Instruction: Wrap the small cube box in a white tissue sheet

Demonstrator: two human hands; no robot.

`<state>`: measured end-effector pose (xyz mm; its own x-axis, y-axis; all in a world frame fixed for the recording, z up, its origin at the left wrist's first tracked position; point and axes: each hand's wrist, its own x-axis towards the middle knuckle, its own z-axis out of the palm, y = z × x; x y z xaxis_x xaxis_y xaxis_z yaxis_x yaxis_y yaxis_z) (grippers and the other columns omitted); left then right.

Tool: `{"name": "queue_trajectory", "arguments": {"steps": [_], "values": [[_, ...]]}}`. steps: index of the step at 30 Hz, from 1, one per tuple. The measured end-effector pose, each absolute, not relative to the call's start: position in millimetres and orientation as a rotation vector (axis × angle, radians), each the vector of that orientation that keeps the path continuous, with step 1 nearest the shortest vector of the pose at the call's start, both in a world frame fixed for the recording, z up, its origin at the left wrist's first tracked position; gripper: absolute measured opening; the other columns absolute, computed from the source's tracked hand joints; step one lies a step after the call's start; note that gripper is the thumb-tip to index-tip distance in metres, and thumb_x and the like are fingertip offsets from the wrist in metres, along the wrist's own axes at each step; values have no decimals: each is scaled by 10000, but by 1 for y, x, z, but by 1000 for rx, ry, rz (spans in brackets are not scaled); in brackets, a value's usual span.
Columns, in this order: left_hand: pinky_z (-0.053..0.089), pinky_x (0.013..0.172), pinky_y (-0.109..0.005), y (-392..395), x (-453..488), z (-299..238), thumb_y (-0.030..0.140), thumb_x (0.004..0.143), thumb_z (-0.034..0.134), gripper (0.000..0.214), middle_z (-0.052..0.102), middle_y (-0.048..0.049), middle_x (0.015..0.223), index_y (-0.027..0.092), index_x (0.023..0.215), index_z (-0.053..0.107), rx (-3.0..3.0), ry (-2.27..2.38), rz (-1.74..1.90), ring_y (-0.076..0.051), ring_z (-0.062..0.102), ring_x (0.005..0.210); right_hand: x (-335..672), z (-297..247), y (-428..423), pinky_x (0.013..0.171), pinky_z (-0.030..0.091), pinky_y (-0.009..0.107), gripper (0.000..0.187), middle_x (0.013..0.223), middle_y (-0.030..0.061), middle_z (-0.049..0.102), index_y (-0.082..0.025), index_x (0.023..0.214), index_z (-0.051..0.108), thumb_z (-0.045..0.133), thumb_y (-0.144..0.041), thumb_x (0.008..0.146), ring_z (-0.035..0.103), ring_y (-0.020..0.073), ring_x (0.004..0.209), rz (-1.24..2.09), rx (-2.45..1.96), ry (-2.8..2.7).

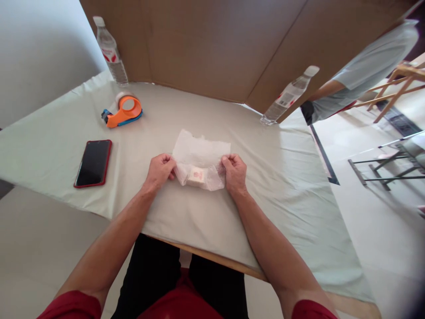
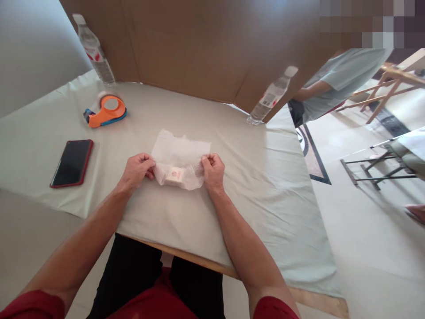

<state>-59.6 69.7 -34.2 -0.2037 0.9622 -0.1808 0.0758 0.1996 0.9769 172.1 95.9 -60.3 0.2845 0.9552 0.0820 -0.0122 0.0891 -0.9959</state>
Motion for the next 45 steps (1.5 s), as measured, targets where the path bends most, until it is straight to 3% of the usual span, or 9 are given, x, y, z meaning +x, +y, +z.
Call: {"name": "queue_trajectory", "arguments": {"steps": [5, 8, 11, 15, 23, 27, 33, 37, 45], "values": [[451, 452, -242, 74, -62, -38, 226, 634, 566, 316, 618, 9, 696, 174, 946, 582, 1037, 1520, 1219, -125, 542, 500, 184, -53, 101, 635, 477, 283, 282, 808, -5, 629, -213, 960, 550, 635, -307, 708, 577, 137, 688, 679, -1345, -1080], [549, 698, -297, 69, -61, -33, 232, 665, 589, 401, 679, -74, 1005, 173, 1061, 589, 1242, 1583, 1397, -188, 658, 851, 183, -36, 92, 730, 498, 304, 237, 974, 45, 672, -218, 970, 587, 621, -316, 757, 609, 153, 817, 528, -1344, -1227], [508, 964, -381, 60, -59, -26, 285, 755, 600, 430, 650, -108, 1248, 188, 1175, 600, 1605, 1529, 1429, -241, 609, 1152, 176, -21, 81, 767, 502, 325, 208, 1004, 58, 705, -225, 951, 639, 628, -385, 818, 638, 178, 873, 710, -1281, -1483], [404, 1100, -446, 55, -56, -25, 360, 856, 557, 449, 688, -116, 1237, 185, 1267, 594, 1992, 1394, 1195, -265, 589, 1208, 172, -17, 77, 752, 502, 337, 279, 866, 31, 723, -219, 979, 689, 698, -423, 789, 645, 186, 795, 979, -1315, -1655], [502, 736, -315, 57, -69, -18, 546, 963, 393, 487, 672, -37, 675, 177, 943, 710, 1688, 1376, 1086, -204, 654, 732, 189, 14, 69, 676, 518, 284, 251, 778, 17, 743, -197, 895, 771, 744, -420, 783, 664, 160, 709, 1569, -1056, -1839], [479, 580, -286, 57, -74, -12, 445, 902, 477, 344, 599, 2, 556, 167, 921, 680, 1502, 1247, 869, -170, 609, 544, 186, 24, 53, 653, 528, 259, 259, 762, 17, 757, -197, 917, 790, 703, -428, 837, 690, 160, 698, 1899, -883, -2226], [457, 506, -252, 57, -72, -13, 255, 739, 547, 285, 622, 29, 677, 186, 992, 659, 1512, 1305, 701, -122, 580, 455, 188, 13, 39, 629, 480, 257, 195, 743, -1, 712, -215, 883, 748, 615, -357, 890, 624, 146, 663, 1388, -1153, -2213], [451, 510, -253, 57, -72, -18, 256, 721, 529, 329, 678, -7, 821, 189, 1005, 681, 1648, 1331, 715, -112, 552, 497, 171, -2, 46, 881, 514, 393, 375, 1165, 93, 718, -239, 1136, 698, 719, -373, 787, 661, 258, 1008, 795, -1284, -2115], [495, 687, -300, 60, -69, -27, 170, 670, 507, 369, 679, -26, 861, 196, 976, 713, 1966, 1407, 709, -155, 570, 651, 183, -26, 60, 983, 474, 460, 463, 1209, 114, 712, -223, 1204, 651, 706, -388, 775, 650, 304, 1092, 548, -1400, -1988]]}}
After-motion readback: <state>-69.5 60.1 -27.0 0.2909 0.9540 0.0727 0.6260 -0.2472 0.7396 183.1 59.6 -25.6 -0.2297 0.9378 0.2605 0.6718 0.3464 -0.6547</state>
